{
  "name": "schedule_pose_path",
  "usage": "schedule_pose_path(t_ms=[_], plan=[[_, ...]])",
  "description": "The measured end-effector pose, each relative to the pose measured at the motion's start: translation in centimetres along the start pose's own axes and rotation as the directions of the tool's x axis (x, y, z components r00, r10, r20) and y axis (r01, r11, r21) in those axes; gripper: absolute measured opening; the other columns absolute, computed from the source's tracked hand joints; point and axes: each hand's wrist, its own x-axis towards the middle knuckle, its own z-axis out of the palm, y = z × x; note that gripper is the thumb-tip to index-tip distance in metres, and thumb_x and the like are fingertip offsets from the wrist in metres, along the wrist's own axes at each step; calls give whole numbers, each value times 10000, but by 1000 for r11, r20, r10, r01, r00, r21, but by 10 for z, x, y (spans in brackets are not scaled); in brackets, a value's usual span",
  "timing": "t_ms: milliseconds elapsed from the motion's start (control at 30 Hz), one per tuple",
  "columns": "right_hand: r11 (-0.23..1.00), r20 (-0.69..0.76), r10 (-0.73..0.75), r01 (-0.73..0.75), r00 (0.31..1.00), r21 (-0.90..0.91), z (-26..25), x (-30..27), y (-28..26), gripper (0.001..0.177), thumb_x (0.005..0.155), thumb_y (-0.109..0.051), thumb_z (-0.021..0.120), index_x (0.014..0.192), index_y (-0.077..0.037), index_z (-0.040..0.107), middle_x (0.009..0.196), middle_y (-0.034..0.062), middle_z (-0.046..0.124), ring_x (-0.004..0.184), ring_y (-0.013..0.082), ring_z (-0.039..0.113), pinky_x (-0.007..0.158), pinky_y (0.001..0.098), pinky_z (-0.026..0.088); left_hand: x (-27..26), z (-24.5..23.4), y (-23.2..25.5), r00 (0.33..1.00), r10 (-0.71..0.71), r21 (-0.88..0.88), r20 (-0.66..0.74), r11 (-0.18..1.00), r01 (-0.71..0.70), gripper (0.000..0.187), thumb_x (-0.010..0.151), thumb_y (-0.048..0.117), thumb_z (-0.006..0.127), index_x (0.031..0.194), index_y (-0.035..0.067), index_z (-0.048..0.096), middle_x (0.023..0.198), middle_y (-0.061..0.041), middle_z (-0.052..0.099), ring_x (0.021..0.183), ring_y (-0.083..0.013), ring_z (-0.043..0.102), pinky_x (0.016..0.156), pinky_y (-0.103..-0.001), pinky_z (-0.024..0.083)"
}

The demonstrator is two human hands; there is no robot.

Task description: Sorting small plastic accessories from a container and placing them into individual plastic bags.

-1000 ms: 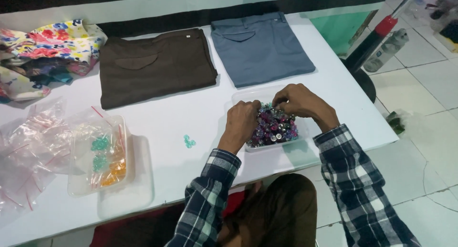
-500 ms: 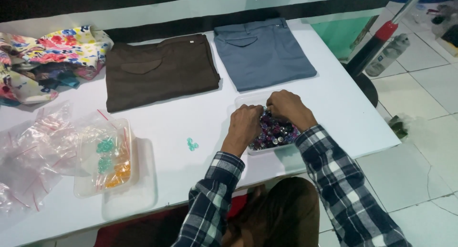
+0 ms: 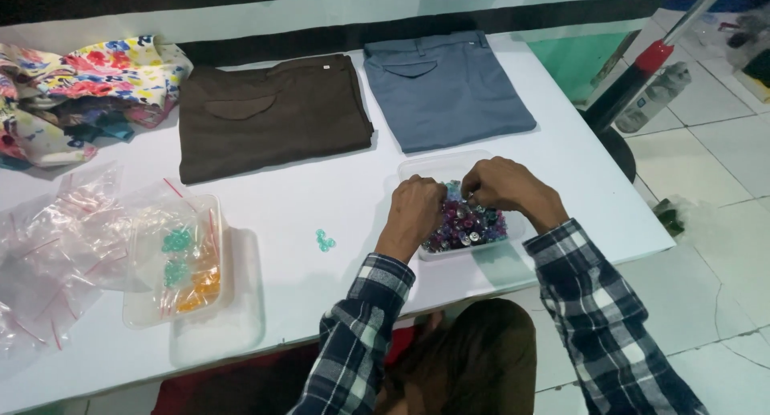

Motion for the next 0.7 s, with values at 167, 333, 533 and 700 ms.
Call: schedule_pose_path(t_ms=[167, 333, 533, 700], plan=[[1000, -85, 22, -20, 996, 23, -1, 2, 15, 360, 890, -72, 618, 1209, -126, 776, 1134, 203, 769, 1150, 431, 679, 998, 538, 524, -1, 4, -1, 1000, -5, -4, -8, 1000, 4, 196, 813, 22, 668, 957, 114, 762, 835, -66, 739, 874, -221, 719, 865, -328, 573], [999, -130, -11, 7, 991, -35, 23, 30, 25, 387, 849, -64, 638, 1189, -177, 783, 1090, 163, 780, 1096, 406, 708, 949, 517, 555, 1, 6, -2, 1000, -11, -30, -17, 999, 11, 176, 811, 42, 674, 951, 111, 755, 826, -66, 733, 869, -230, 721, 858, -332, 573], [980, -284, -115, 61, 952, -191, 77, 94, 34, 290, 838, -79, 662, 1079, -147, 808, 932, 165, 777, 951, 365, 751, 865, 504, 598, -3, -8, 7, 1000, -26, -31, 15, 999, 26, 206, 804, 39, 666, 973, 112, 758, 849, -67, 730, 907, -252, 720, 904, -359, 559], [968, -302, -173, 105, 938, -228, 79, 92, 26, 198, 829, -20, 628, 963, -41, 771, 859, 168, 759, 912, 373, 753, 834, 516, 603, -2, -8, 4, 998, -38, -28, 52, 999, 40, 330, 825, 67, 646, 1145, 103, 717, 1013, -111, 746, 943, -272, 731, 877, -378, 598]])
